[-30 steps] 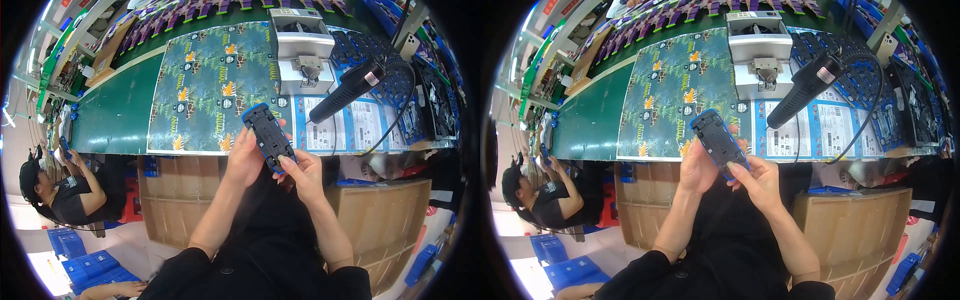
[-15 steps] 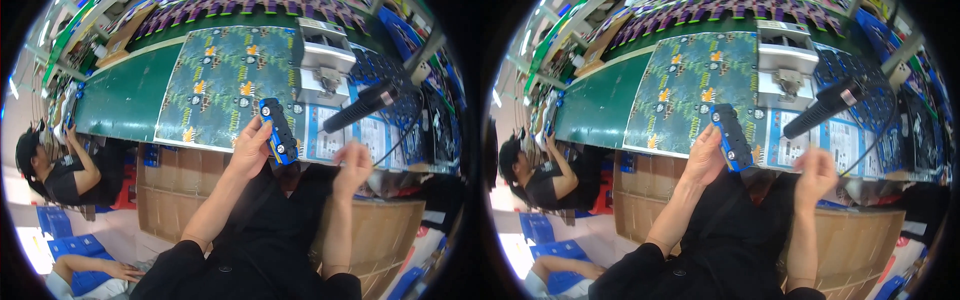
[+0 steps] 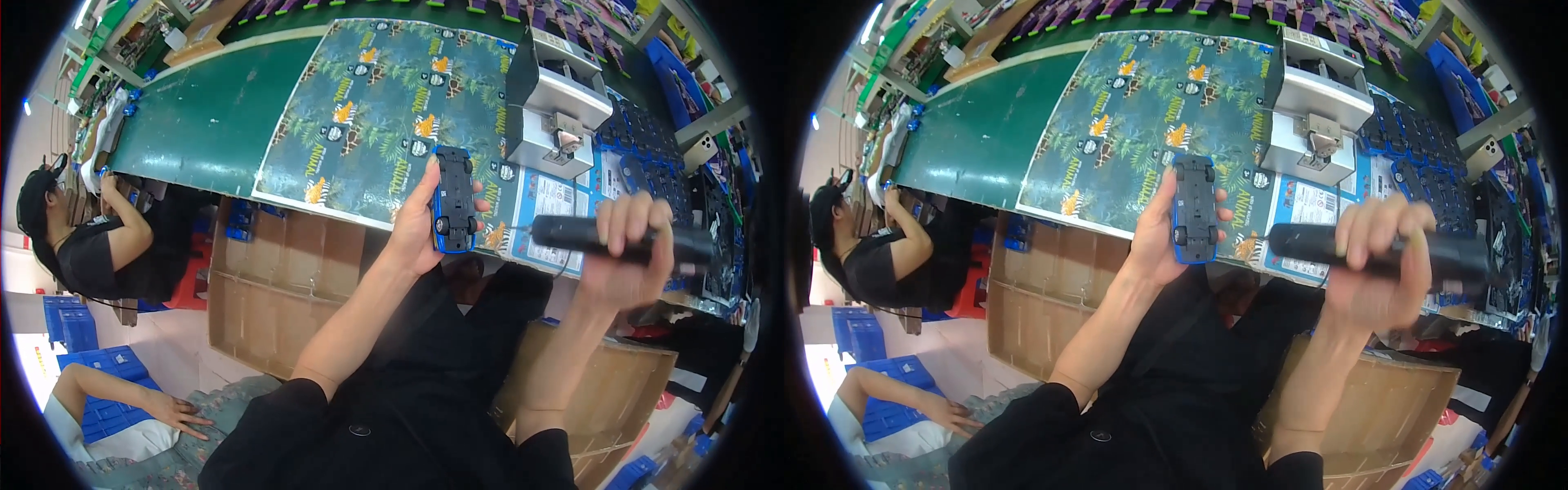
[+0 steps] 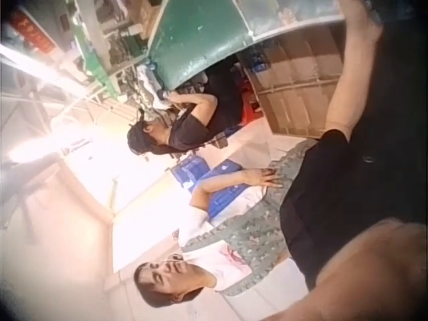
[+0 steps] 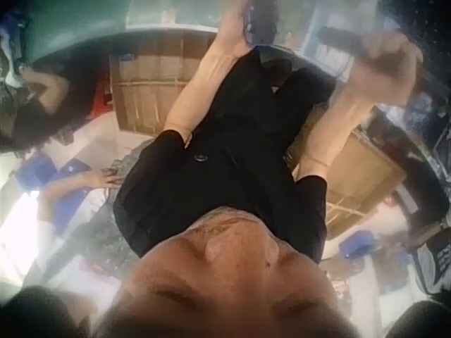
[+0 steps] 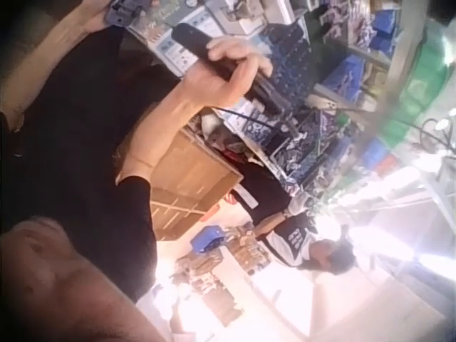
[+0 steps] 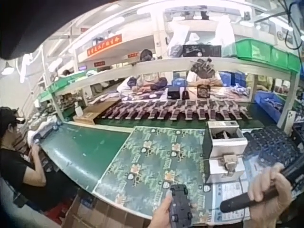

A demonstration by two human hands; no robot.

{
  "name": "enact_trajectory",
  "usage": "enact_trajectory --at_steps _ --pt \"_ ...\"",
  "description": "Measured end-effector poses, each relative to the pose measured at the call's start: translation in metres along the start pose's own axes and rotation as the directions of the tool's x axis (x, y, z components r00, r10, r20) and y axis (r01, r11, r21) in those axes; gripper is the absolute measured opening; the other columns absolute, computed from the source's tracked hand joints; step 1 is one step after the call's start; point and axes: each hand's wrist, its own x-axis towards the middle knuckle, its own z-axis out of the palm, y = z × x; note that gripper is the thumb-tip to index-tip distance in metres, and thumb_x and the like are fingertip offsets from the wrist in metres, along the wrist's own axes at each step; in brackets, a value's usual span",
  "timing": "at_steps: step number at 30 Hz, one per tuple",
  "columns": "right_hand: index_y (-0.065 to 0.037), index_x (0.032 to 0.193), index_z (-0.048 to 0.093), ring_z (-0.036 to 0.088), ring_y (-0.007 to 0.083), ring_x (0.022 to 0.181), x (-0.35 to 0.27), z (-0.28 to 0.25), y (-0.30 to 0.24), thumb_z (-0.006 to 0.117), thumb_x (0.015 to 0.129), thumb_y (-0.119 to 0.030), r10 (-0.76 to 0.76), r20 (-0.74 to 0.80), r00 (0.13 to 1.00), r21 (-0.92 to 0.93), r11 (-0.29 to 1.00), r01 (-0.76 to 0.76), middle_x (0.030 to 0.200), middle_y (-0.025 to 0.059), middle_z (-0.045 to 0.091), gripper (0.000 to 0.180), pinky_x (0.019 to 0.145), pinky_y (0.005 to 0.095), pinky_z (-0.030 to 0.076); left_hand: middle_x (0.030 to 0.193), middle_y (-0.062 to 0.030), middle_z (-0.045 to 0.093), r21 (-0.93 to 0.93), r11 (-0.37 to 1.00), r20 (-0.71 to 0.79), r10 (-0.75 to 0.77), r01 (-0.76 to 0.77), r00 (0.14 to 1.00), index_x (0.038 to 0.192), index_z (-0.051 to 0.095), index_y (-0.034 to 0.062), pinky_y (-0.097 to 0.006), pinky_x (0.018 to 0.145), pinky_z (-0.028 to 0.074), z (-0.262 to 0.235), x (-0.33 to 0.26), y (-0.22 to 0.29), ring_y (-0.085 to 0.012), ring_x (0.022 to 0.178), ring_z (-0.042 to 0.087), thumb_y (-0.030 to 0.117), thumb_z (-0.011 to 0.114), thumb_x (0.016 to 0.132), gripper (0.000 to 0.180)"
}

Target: Assembling plastic toy cars by attaching parts with an electric screwdriver at a factory workbench.

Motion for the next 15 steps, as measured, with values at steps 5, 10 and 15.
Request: enact_trajectory --at_steps 5,10,15 --pt "-0.008 0.094 0.048 0.051 0.0154 0.056 -0.024 0.027 0.014 0.058 0.091 -0.022 0.013 0.067 0.998 0.063 0.998 -0.017 0.076 0.0061 0.053 0.017 0.057 0.0314 0.046 0.103 -0.0099 0.063 0.026 0.999 0.031 -0.027 0.026 0.999 0.127 0.051 0.0072 -0.037 0.07 0.06 -0.004 0.002 0.001 -0.0212 0.085 0.068 0.054 0.043 0.101 0.054" --pt "-0.007 0.094 0.048 0.052 0.0172 0.056 -0.031 0.029 0.033 0.058 0.088 -0.015 0.084 0.079 0.993 -0.019 0.996 -0.083 0.074 0.0079 0.053 0.014 0.058 0.0329 0.047 0.099 -0.0097 0.064 0.002 1.0 0.057 -0.031 0.031 0.998 0.123 0.052 0.0071 -0.036 0.066 0.06 -0.006 0.003 -0.001 -0.02 0.083 0.068 0.054 0.043 0.101 0.052" --pt "-0.008 0.092 0.048 0.053 0.0175 0.056 -0.03 0.032 0.032 0.064 0.085 -0.017 0.105 0.142 0.984 -0.019 0.994 -0.104 0.073 0.007 0.055 0.02 0.058 0.032 0.049 0.097 -0.0099 0.065 0.02 0.999 0.03 -0.036 0.035 0.999 0.12 0.053 0.0065 -0.035 0.064 0.06 -0.005 0.001 -0.001 -0.0192 0.08 0.068 0.054 0.044 0.101 0.052"
